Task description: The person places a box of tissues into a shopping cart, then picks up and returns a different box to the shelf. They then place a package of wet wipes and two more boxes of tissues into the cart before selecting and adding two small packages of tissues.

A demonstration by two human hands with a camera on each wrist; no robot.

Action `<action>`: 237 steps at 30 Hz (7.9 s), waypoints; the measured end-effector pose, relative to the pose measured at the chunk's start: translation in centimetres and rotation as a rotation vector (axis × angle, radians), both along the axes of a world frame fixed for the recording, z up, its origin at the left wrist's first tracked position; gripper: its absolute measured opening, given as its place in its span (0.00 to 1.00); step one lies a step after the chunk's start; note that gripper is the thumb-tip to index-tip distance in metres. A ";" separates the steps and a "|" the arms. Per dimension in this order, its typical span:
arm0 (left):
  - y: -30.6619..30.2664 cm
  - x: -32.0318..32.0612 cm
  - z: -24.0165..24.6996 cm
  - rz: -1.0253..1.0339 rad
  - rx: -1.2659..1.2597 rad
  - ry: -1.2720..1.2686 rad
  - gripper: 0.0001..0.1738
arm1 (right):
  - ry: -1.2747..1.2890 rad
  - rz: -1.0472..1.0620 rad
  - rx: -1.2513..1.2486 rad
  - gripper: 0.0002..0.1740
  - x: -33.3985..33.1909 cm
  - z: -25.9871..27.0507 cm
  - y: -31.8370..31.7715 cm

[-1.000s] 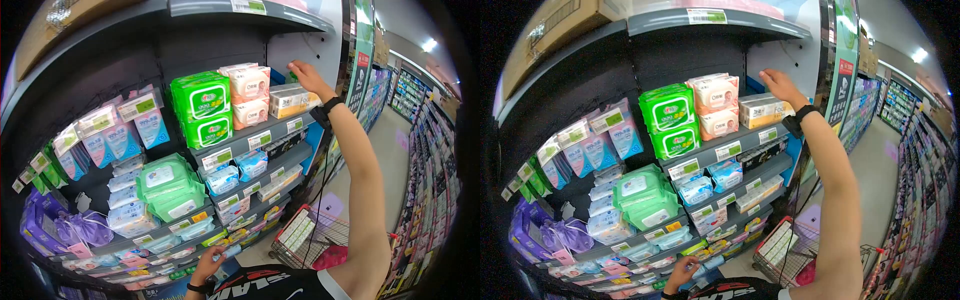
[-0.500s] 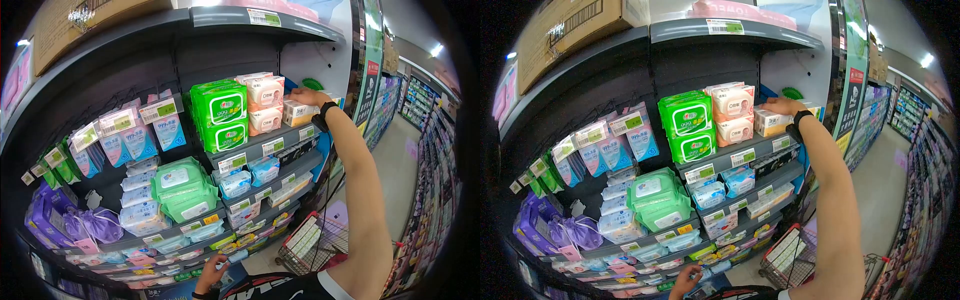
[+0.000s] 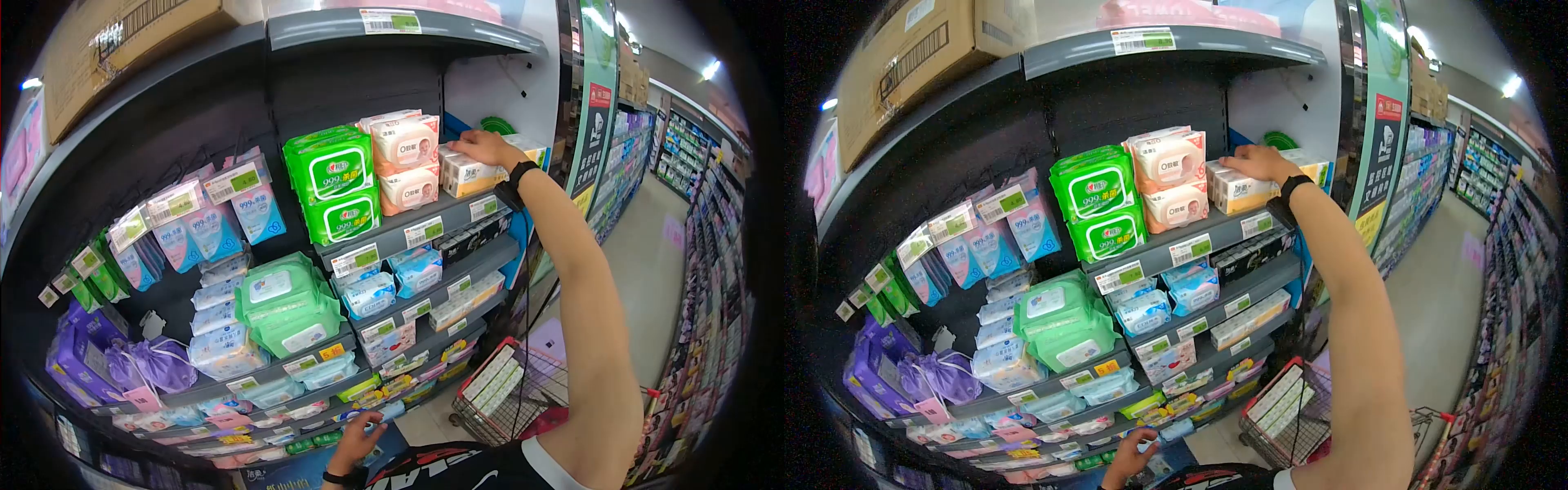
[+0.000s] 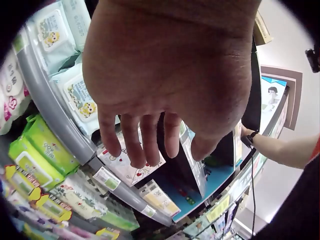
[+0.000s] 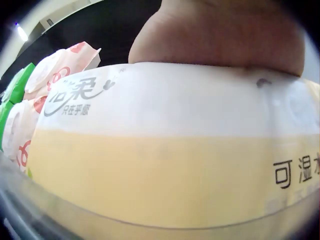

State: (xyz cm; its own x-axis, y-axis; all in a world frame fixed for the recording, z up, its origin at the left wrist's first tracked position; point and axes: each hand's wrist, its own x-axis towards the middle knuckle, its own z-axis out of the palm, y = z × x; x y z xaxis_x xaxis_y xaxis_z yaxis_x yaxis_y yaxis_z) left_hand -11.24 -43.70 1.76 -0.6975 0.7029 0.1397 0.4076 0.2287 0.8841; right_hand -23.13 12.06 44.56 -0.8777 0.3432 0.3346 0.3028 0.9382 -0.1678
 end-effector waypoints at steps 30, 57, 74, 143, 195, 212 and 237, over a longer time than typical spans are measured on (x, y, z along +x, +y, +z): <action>1.2 1.2 -0.1 0.008 0.022 -0.088 0.16 | -0.044 0.123 -0.172 0.48 0.9 0.8 -1.2; 2.8 1.3 1.4 0.056 0.012 -0.118 0.15 | -0.174 0.013 -0.070 0.55 -1.7 1.2 -1.4; 3.1 1.8 1.2 0.032 0.036 -0.049 0.14 | -0.049 0.409 -0.107 0.31 -2.4 0.7 -2.5; 8.4 1.4 1.0 -0.260 -0.025 -0.076 0.13 | 1.696 0.403 -0.647 0.26 33.4 -12.3 -2.5; 15.7 3.0 5.2 -0.247 0.037 -0.418 0.33 | -0.113 0.602 -1.070 0.47 27.2 -39.9 -19.6; 22.7 8.7 4.2 -0.661 -0.302 -0.081 0.25 | 0.659 -0.584 -1.257 0.30 39.2 -60.7 -7.6; 24.3 9.4 5.9 -0.337 -0.389 -0.163 0.25 | 0.317 -0.989 -1.685 0.50 32.2 -82.0 -8.5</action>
